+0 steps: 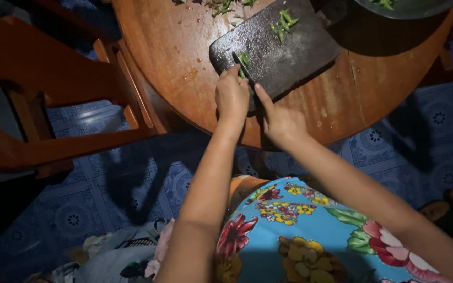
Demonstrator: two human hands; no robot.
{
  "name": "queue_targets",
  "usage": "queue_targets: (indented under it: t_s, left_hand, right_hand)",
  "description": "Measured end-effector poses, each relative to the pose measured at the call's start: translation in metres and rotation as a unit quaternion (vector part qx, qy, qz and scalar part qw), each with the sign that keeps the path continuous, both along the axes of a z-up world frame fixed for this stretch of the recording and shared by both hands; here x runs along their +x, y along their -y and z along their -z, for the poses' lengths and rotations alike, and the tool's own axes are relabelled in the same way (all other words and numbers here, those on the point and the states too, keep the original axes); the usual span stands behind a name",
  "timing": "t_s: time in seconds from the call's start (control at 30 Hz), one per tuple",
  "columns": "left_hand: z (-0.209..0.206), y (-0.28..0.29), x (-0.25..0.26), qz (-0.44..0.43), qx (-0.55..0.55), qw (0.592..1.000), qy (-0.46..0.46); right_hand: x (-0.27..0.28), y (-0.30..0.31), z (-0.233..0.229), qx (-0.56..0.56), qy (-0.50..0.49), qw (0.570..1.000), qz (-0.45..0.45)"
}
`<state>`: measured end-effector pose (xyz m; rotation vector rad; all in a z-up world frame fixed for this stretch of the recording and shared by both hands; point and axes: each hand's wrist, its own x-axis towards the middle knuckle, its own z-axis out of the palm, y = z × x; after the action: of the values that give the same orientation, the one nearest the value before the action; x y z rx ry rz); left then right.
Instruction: The person chops green beans on a cutting board using a knife and places them into a metal bowl containing other vegetables.
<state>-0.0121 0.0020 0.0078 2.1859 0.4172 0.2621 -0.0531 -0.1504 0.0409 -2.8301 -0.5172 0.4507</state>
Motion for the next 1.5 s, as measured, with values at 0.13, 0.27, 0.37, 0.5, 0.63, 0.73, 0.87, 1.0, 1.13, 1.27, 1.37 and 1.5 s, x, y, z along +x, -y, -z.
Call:
queue_targets:
  t_s: [0.13, 0.27, 0.37, 0.5, 0.63, 0.73, 0.87, 1.0, 1.13, 1.27, 1.37, 1.5]
  left_hand:
    - [0.002, -0.004, 0.003, -0.006, 0.044, 0.999, -0.006]
    - [0.004, -0.011, 0.007, 0.001, 0.073, 0.997, 0.003]
    - [0.002, -0.010, 0.002, 0.026, 0.079, 0.997, 0.001]
    - [0.003, -0.008, -0.001, 0.045, 0.077, 0.996, -0.007]
    - [0.003, -0.006, 0.000, 0.027, 0.073, 0.997, 0.004]
    - [0.000, -0.006, 0.001, 0.025, 0.074, 0.997, 0.023]
    - [-0.003, -0.008, 0.003, 0.013, 0.054, 0.998, 0.028]
    - [0.003, -0.012, 0.008, 0.001, 0.015, 0.997, 0.082]
    - [0.004, -0.014, 0.006, 0.003, 0.003, 0.998, 0.066]
    - [0.004, -0.017, 0.008, 0.013, -0.006, 0.997, 0.077]
    - [0.006, -0.018, 0.009, 0.025, -0.015, 0.995, 0.091]
    - [0.009, -0.021, 0.010, 0.029, -0.015, 0.997, 0.075]
  right_hand:
    - [-0.012, 0.005, -0.002, 0.021, -0.005, 1.000, 0.018]
    - [-0.010, 0.002, -0.007, 0.037, -0.009, 0.999, 0.027]
    - [-0.005, 0.000, -0.009, 0.059, 0.006, 0.998, 0.033]
    - [-0.004, -0.001, -0.010, 0.068, 0.004, 0.997, 0.038]
    - [-0.005, 0.002, -0.012, 0.073, -0.018, 0.995, 0.071]
    - [-0.007, 0.006, -0.012, 0.081, 0.012, 0.995, 0.064]
    - [-0.011, 0.008, -0.013, 0.086, 0.030, 0.995, 0.041]
    - [-0.011, 0.011, -0.011, 0.092, 0.030, 0.995, 0.028]
    - [-0.014, 0.010, -0.009, 0.076, 0.037, 0.996, 0.016]
    - [-0.010, 0.002, -0.013, 0.034, -0.001, 0.999, 0.028]
    - [0.003, -0.003, -0.013, 0.032, -0.016, 0.999, 0.027]
    - [0.013, -0.012, -0.007, 0.046, -0.011, 0.998, 0.028]
